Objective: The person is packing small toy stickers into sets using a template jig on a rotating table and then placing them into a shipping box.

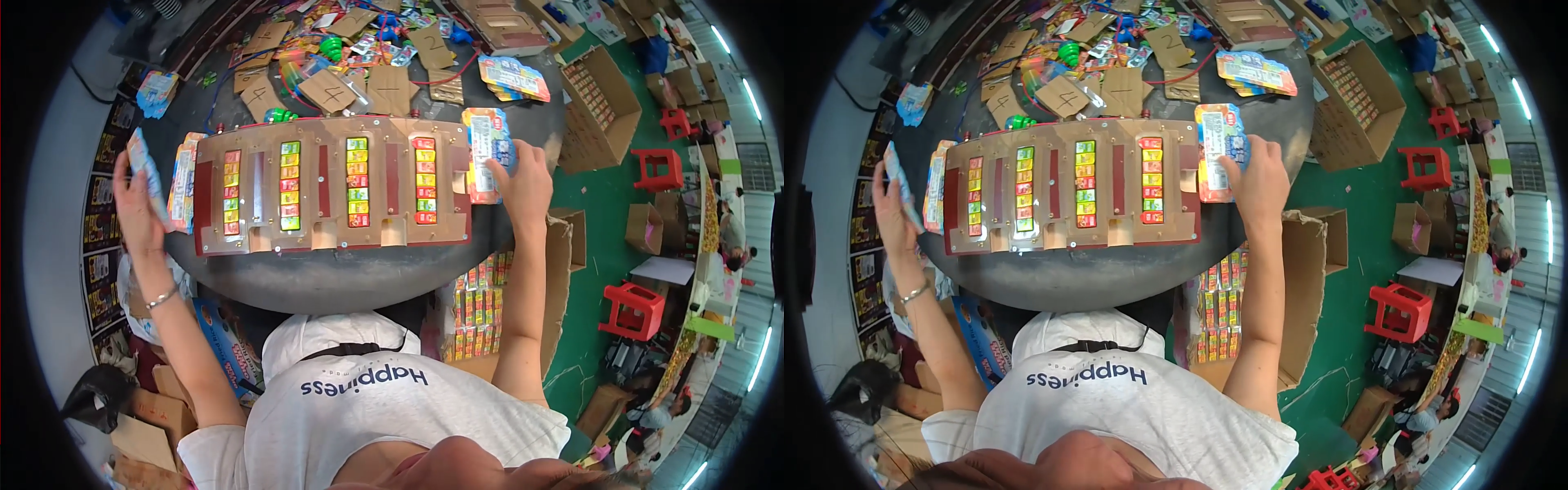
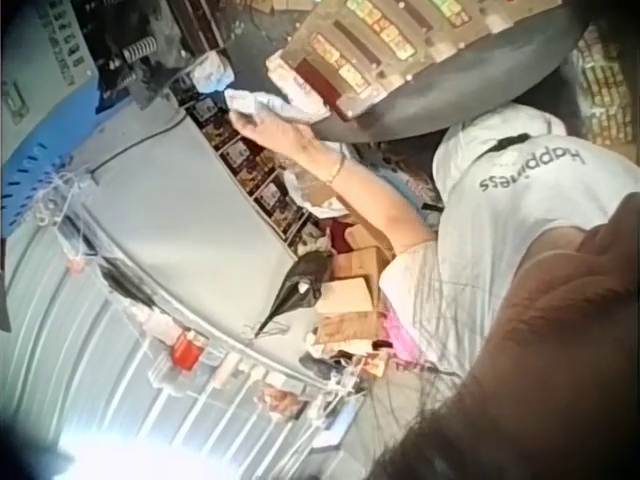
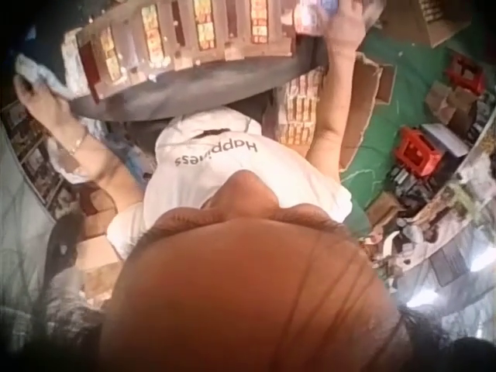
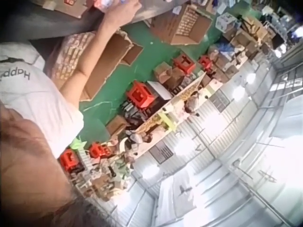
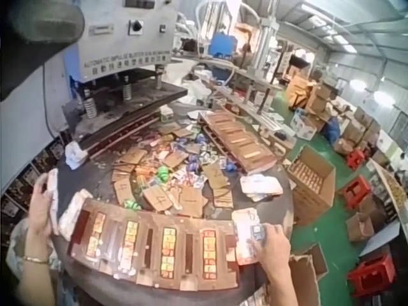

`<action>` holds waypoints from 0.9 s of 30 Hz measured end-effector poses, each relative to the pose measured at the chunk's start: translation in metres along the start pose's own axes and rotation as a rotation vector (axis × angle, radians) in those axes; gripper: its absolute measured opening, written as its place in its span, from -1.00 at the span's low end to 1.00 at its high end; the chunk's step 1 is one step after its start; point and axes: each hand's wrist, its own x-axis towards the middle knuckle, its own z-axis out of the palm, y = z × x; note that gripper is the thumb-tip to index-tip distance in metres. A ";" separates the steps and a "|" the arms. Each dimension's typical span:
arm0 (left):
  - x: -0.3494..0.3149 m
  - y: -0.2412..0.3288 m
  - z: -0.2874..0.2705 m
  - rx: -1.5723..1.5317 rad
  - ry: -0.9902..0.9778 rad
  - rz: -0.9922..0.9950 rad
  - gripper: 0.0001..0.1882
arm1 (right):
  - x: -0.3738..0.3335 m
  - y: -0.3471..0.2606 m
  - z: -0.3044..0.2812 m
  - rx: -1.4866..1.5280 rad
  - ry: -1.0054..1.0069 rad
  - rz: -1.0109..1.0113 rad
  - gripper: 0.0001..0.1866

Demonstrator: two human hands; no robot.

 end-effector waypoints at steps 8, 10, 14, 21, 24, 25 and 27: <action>-0.116 -0.033 0.189 0.106 -0.526 -0.118 -0.40 | -0.017 -0.023 -0.050 1.080 -0.200 0.294 -0.65; -0.123 -0.040 0.214 0.426 -0.507 0.052 -0.38 | -0.022 -0.043 -0.032 1.002 -0.425 0.268 -0.63; -0.134 -0.029 0.233 0.989 -0.518 0.287 -0.39 | -0.021 -0.058 -0.009 0.682 -0.459 0.207 -0.59; -0.124 -0.015 0.203 1.064 -0.811 0.583 -0.14 | -0.023 -0.068 -0.031 0.213 -0.471 -0.151 -0.23; -0.111 -0.001 0.203 1.108 -0.963 0.498 -0.05 | -0.029 -0.065 -0.022 0.282 -0.468 -0.077 -0.14; -0.107 0.002 0.204 1.107 -0.964 0.498 -0.05 | -0.028 -0.067 -0.020 0.262 -0.458 -0.078 -0.14; -0.101 0.004 0.206 1.131 -1.042 0.458 -0.05 | -0.028 -0.068 -0.022 0.240 -0.448 -0.077 -0.15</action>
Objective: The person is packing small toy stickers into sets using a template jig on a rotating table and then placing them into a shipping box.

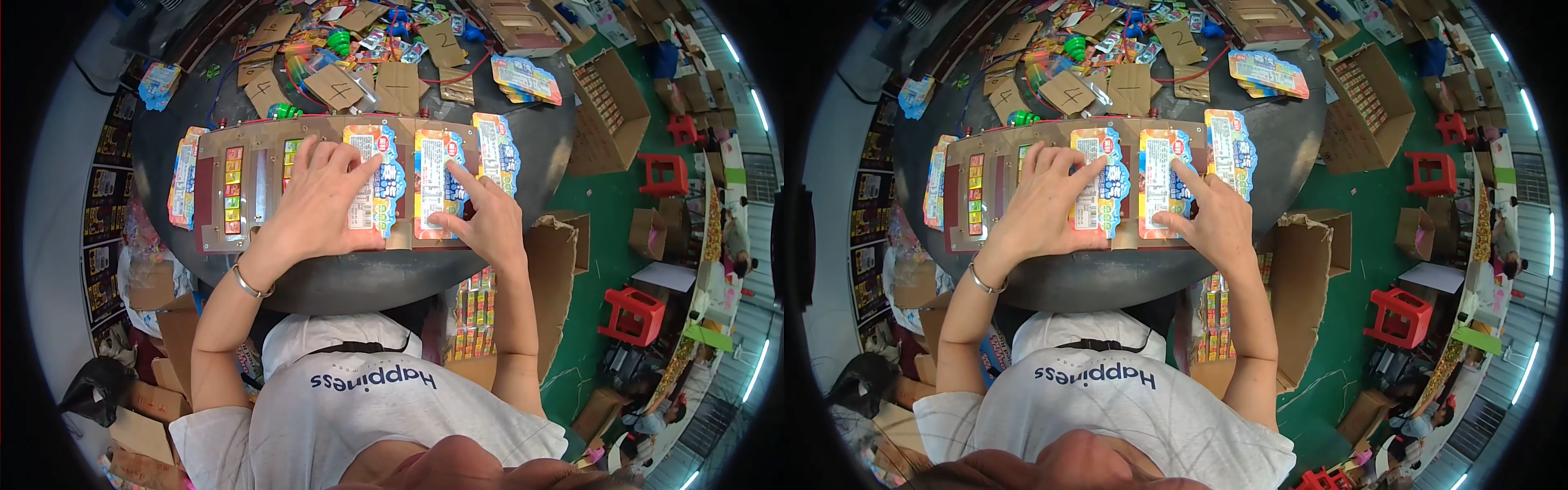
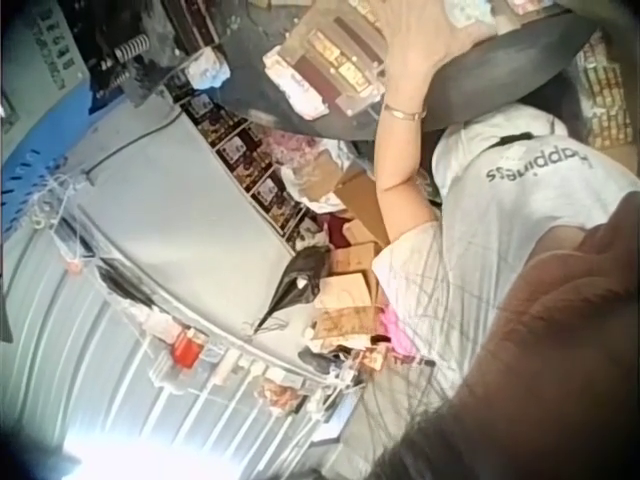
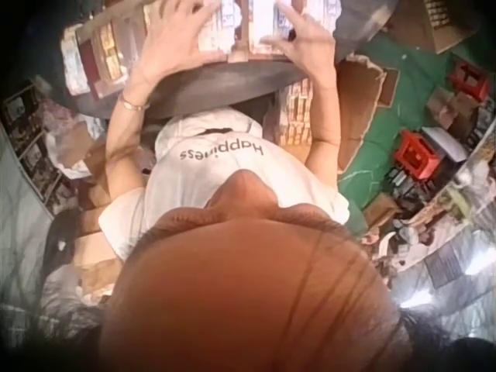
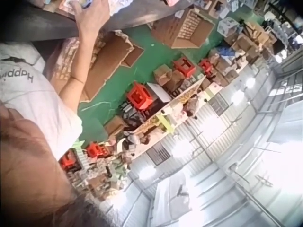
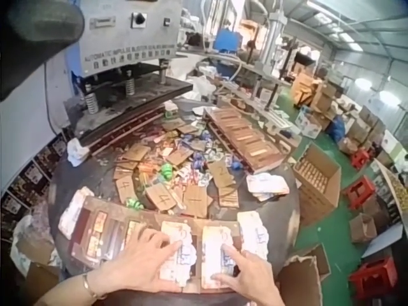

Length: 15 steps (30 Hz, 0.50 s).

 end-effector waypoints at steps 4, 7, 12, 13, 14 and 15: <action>-0.001 -0.008 0.007 -0.031 0.130 0.186 -0.08 | 0.002 -0.002 -0.008 0.023 -0.081 -0.032 -0.17; 0.001 -0.011 0.012 0.011 0.106 0.187 -0.09 | 0.003 0.001 -0.007 0.004 0.039 -0.162 -0.21; 0.009 -0.006 0.011 -0.024 -0.010 0.113 -0.06 | 0.004 0.002 -0.006 -0.041 0.069 -0.287 -0.22; 0.008 -0.008 0.014 -0.021 -0.009 0.114 -0.06 | 0.004 0.001 -0.007 -0.059 0.052 -0.289 -0.21; 0.007 -0.011 0.018 -0.002 0.057 0.141 -0.04 | 0.005 0.001 -0.008 -0.079 0.036 -0.289 -0.20; 0.007 -0.013 0.020 0.016 0.123 0.169 -0.02 | 0.005 0.000 -0.008 -0.079 0.040 -0.289 -0.20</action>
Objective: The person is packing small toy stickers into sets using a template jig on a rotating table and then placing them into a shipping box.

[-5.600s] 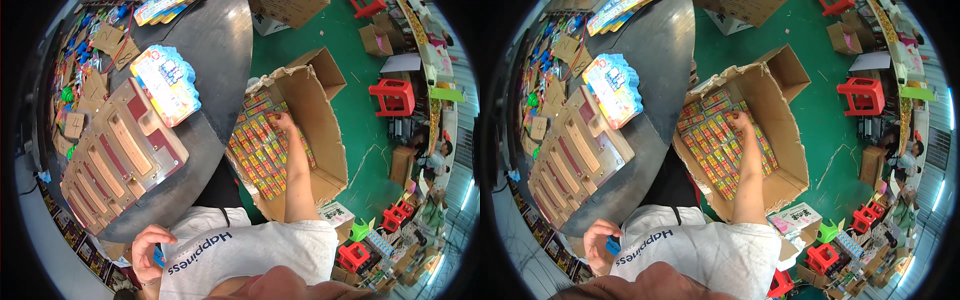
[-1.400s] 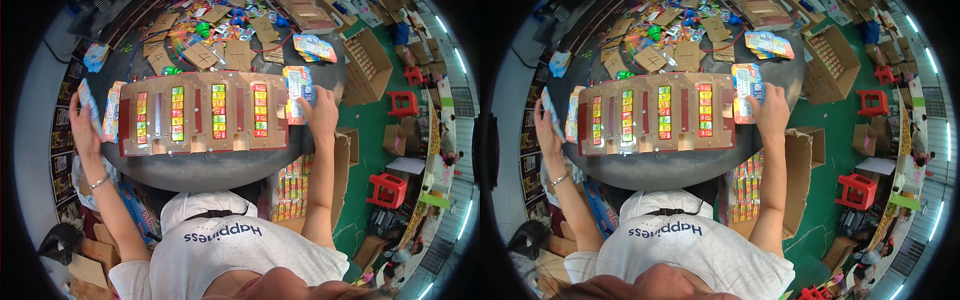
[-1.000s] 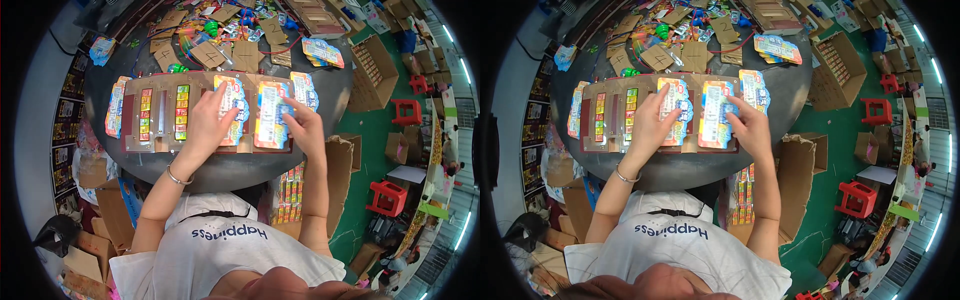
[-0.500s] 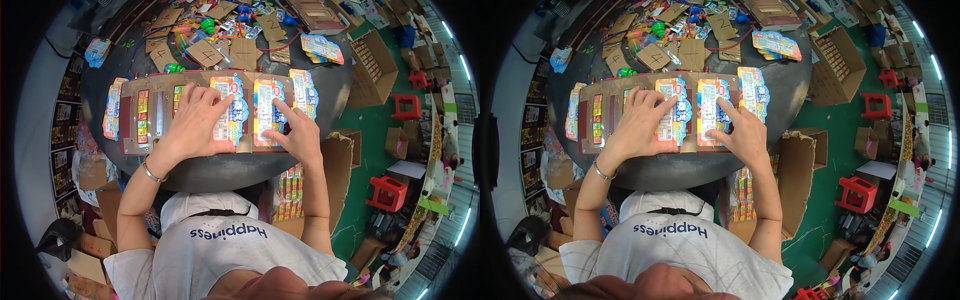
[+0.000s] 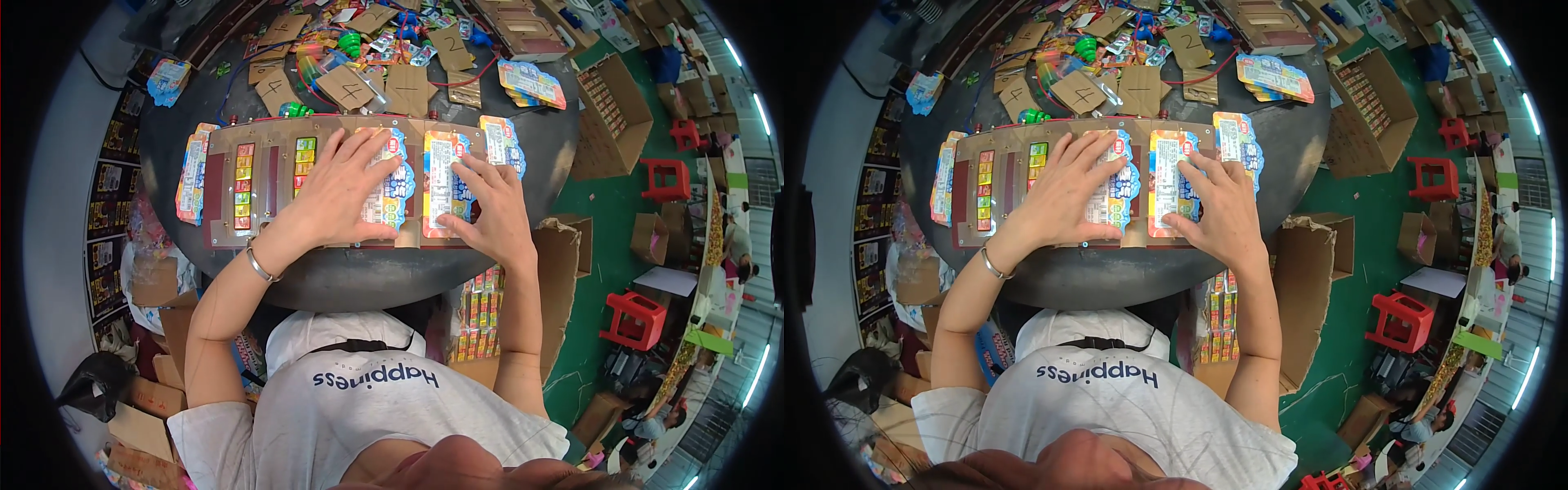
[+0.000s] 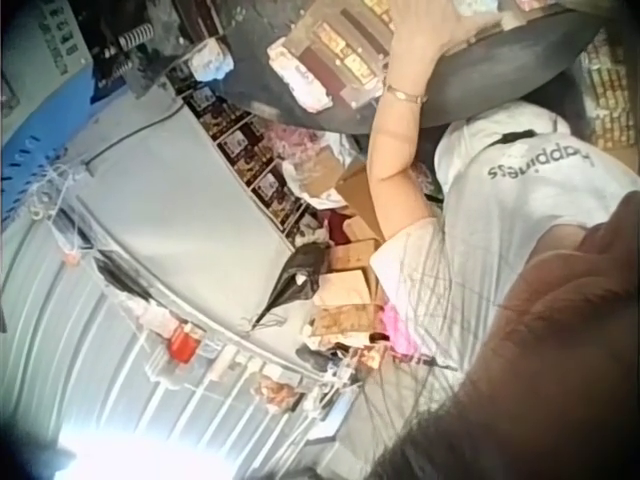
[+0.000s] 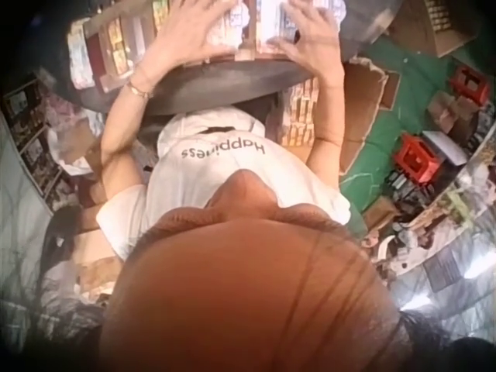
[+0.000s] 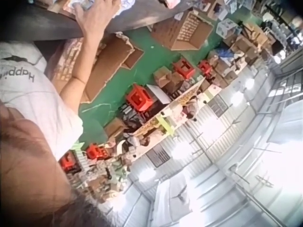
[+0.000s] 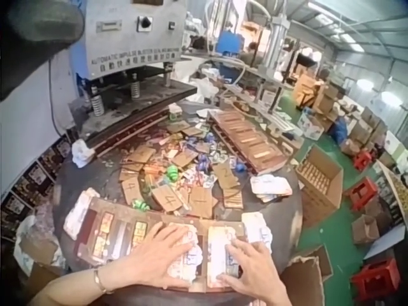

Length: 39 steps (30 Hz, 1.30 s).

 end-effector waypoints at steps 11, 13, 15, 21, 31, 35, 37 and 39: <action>-0.024 -0.026 -0.055 -0.074 0.190 -0.044 -0.01 | -0.006 0.085 0.007 0.722 0.425 0.483 -0.41; -0.050 -0.074 -0.074 -0.046 0.474 -0.275 -0.47 | -0.012 0.111 0.012 0.238 0.359 0.579 -0.35; -0.109 -0.166 -0.082 0.102 0.516 -0.610 -0.64 | -0.008 0.131 0.023 0.427 0.252 0.519 -0.31; -0.210 -0.289 -0.035 -0.390 0.319 -1.003 -0.47 | -0.006 0.117 0.028 0.570 0.124 0.548 -0.27; -0.202 -0.264 -0.037 -0.327 0.559 -0.945 -0.60 | -0.003 0.056 0.003 -0.165 0.412 0.351 -0.52; -0.153 -0.199 -0.060 0.421 0.459 -0.866 -0.60 | -0.024 0.030 -0.024 0.452 0.716 0.443 -0.71; -0.160 -0.200 -0.067 0.399 0.453 -0.905 -0.57 | -0.019 -0.023 -0.032 0.794 0.693 0.478 -0.53; -0.180 -0.226 -0.070 0.340 0.417 -0.826 -0.61 | 0.003 -0.081 -0.005 1.053 0.551 0.399 -0.45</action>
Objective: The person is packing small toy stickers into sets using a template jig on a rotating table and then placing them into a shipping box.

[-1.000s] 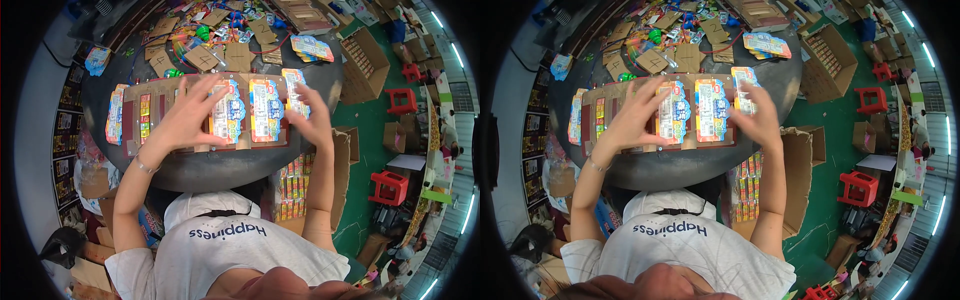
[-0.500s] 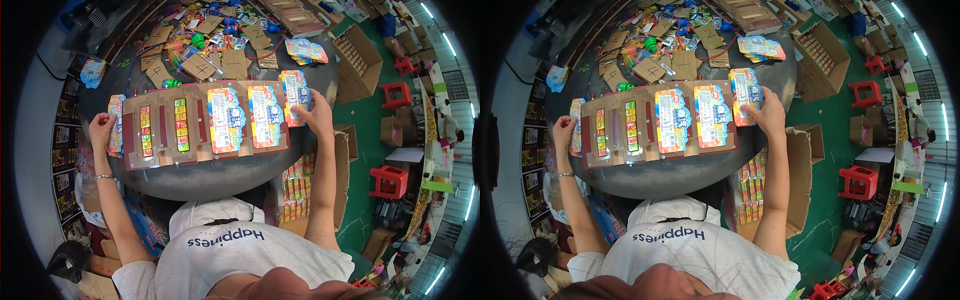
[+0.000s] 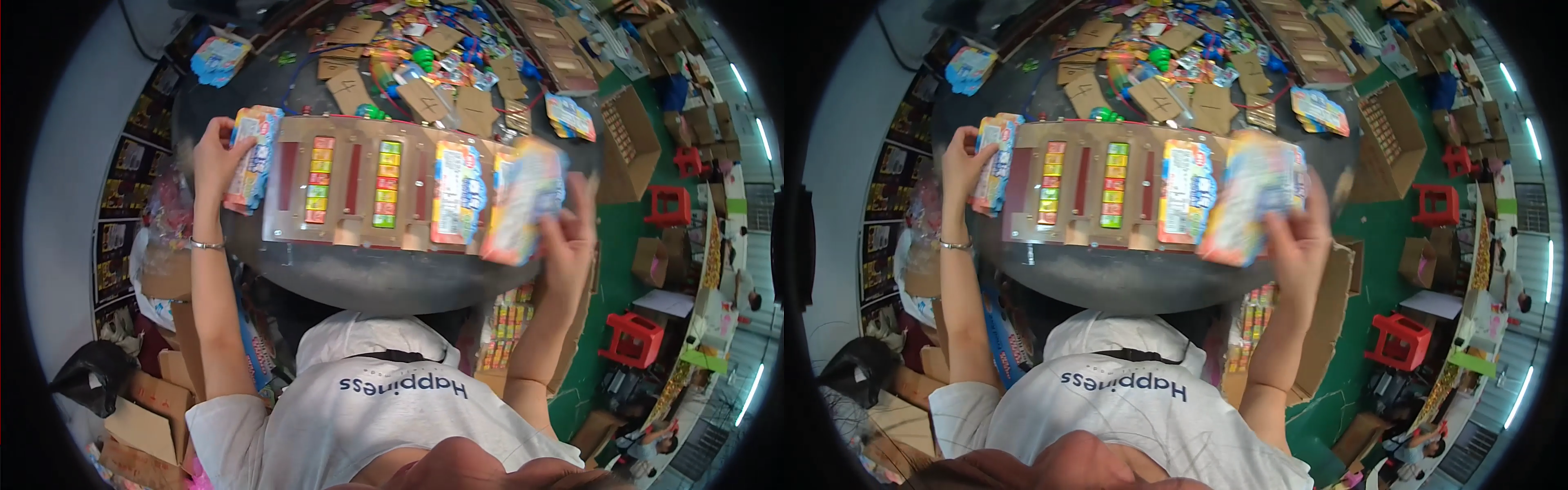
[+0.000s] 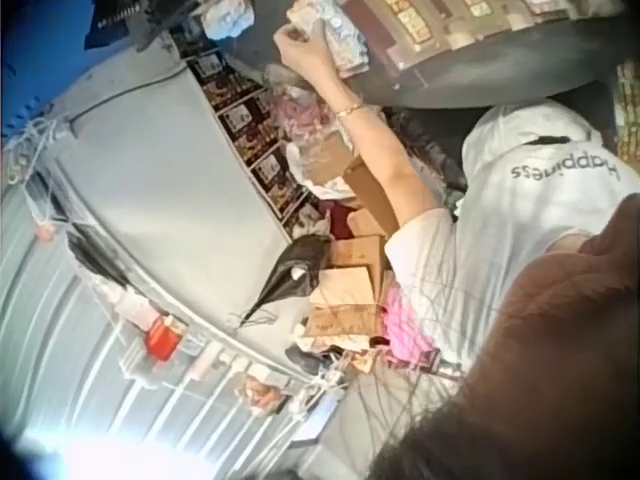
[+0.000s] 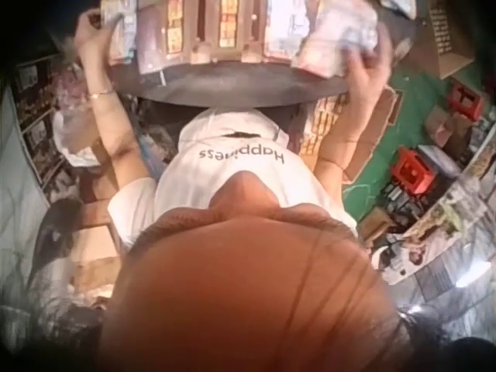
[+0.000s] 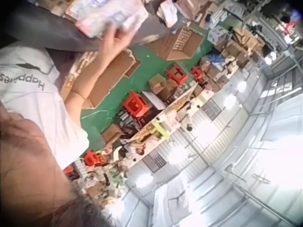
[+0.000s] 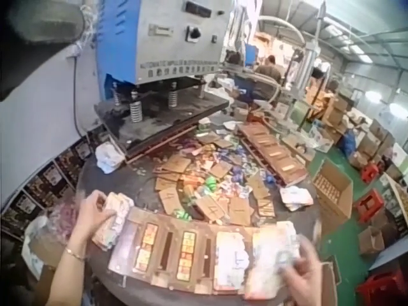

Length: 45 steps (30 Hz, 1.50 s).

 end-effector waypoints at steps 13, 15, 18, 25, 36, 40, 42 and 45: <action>-0.059 0.139 -0.018 -0.400 -0.167 0.084 -0.59 | -0.001 0.022 0.126 -1.202 -0.594 -0.305 -0.41; -0.058 0.141 -0.024 -0.313 -0.147 0.101 -0.57 | -0.003 0.014 0.128 -1.213 -0.630 -0.252 -0.38; -0.057 0.128 -0.025 -0.183 -0.184 0.275 -0.41 | -0.004 0.012 0.126 -1.224 -0.672 -0.210 -0.35; -0.043 0.099 -0.043 -0.193 -0.527 0.543 0.16 | -0.004 0.004 0.123 -1.199 -0.689 -0.319 -0.36; -0.136 0.061 -0.093 -1.599 -0.988 0.544 -0.69 | 0.098 0.084 -0.087 -0.949 0.429 -0.465 -0.33; -0.210 0.048 -0.079 -1.075 -1.315 -0.038 -0.84 | 0.173 0.192 -0.272 -0.838 0.145 0.404 -0.25; -0.259 0.050 -0.063 -0.819 -1.299 -0.326 -0.85 | 0.170 0.212 -0.219 0.104 0.307 0.724 -0.35; -0.285 0.055 -0.014 -1.371 -0.851 -0.753 -0.68 | 0.157 0.233 -0.273 0.236 0.289 0.567 -0.50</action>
